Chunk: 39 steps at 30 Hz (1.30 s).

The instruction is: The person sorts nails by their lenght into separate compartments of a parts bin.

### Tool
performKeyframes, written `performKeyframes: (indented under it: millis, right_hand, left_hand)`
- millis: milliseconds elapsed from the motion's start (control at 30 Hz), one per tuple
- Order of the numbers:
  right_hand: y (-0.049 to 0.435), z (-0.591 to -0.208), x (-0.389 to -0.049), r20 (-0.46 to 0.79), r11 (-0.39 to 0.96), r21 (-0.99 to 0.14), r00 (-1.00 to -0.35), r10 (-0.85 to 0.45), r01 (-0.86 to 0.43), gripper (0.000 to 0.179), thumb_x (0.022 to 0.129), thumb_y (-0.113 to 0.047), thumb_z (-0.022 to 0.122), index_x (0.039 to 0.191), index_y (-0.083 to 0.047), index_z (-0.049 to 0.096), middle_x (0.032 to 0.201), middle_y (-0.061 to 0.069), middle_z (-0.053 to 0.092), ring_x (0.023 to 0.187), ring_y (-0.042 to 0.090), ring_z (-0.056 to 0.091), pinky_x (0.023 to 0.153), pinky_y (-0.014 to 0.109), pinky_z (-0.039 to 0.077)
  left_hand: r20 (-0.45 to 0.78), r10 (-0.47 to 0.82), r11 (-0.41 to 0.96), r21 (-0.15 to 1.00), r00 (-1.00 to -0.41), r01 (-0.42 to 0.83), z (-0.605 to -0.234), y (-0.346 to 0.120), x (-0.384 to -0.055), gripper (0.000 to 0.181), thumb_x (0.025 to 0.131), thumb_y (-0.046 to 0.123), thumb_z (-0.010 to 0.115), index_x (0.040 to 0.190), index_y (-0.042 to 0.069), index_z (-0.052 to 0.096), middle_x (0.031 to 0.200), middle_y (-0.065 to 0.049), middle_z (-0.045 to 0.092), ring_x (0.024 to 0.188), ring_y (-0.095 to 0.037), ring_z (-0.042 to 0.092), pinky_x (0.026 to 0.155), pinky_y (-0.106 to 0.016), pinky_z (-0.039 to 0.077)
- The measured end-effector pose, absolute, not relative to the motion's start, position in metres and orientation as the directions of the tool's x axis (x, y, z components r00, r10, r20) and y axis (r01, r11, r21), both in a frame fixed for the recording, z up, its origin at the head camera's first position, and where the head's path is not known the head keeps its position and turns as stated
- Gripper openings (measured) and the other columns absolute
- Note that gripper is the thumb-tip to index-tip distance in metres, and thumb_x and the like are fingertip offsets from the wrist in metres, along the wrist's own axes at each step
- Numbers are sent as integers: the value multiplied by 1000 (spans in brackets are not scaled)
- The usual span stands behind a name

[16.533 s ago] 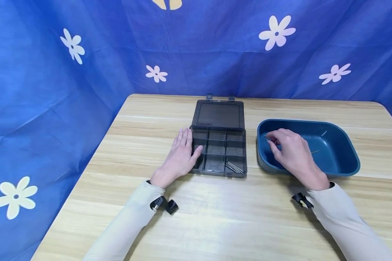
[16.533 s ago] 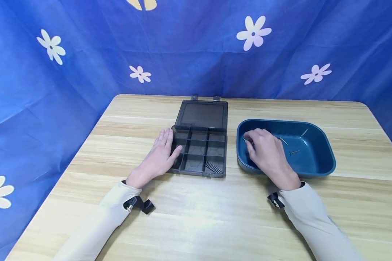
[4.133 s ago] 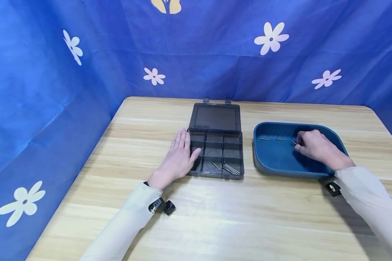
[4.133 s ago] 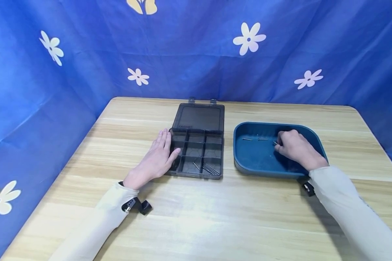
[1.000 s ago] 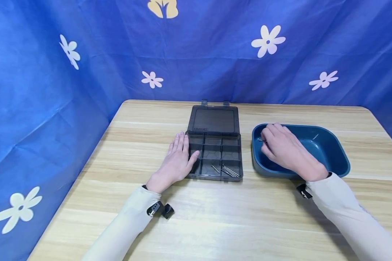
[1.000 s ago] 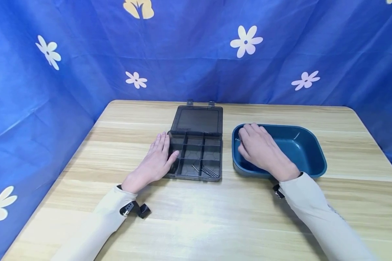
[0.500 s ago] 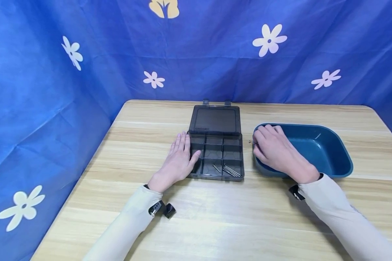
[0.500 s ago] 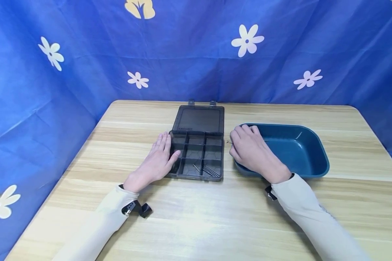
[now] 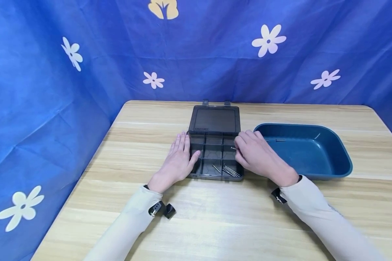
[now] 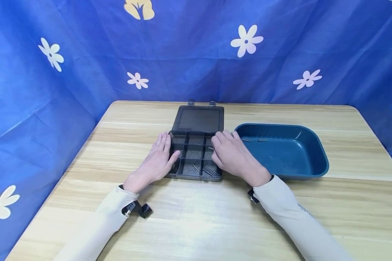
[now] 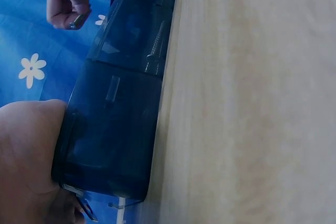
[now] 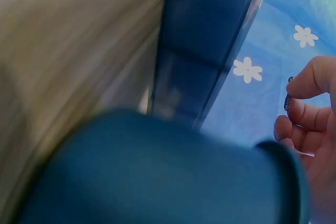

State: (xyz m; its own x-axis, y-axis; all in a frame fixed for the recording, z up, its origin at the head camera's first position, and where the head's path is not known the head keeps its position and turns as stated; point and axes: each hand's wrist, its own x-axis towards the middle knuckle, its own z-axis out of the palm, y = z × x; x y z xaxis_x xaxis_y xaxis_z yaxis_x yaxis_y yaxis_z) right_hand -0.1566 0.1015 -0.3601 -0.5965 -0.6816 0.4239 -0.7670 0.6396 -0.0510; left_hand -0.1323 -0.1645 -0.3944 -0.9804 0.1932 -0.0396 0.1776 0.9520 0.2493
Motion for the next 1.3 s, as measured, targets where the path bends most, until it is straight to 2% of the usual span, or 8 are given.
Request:
performKeyframes:
  millis: [300,700,933,1133,1300]
  right_hand:
    - [76,-371,-150,388,618,-69,-592,-707,-783,7,87,-13,51,81,-12,51,83,1,49,80,23,44,74,38,36]
    - [52,-380,-141,317,615,-107,-613,-724,-781,7,87,-15,58,83,-13,54,81,-2,48,79,20,45,73,35,37]
    - [45,-383,-139,322,594,-94,-589,-741,-799,5,86,-14,56,82,-13,54,83,-1,50,80,20,47,71,35,39]
    - [46,-383,-138,305,598,-83,-592,-746,-797,3,89,-13,58,89,-11,60,88,0,55,84,22,52,71,36,42]
    - [54,-379,-141,306,591,-103,-591,-747,-800,9,89,-10,61,97,-10,65,92,2,59,86,23,55,73,37,44]
  left_hand:
    - [-32,203,953,238,-979,190,-396,-166,-132,76,103,50,19,151,-7,3,158,-25,-1,146,-37,-3,118,-45,5]
    - [-28,203,949,252,-979,189,-396,-165,-132,76,103,49,22,151,-8,4,159,-25,-1,146,-36,-4,119,-45,4]
    - [-27,198,948,260,-980,184,-397,-166,-132,75,104,48,24,151,-7,5,159,-25,0,147,-35,-3,119,-46,5]
    - [-39,198,948,260,-979,182,-396,-165,-133,75,104,48,23,151,-7,4,159,-25,0,147,-35,-4,119,-45,4]
    - [-35,197,945,273,-980,180,-395,-165,-132,74,104,47,24,151,-7,4,159,-24,-1,147,-35,-4,119,-45,4]
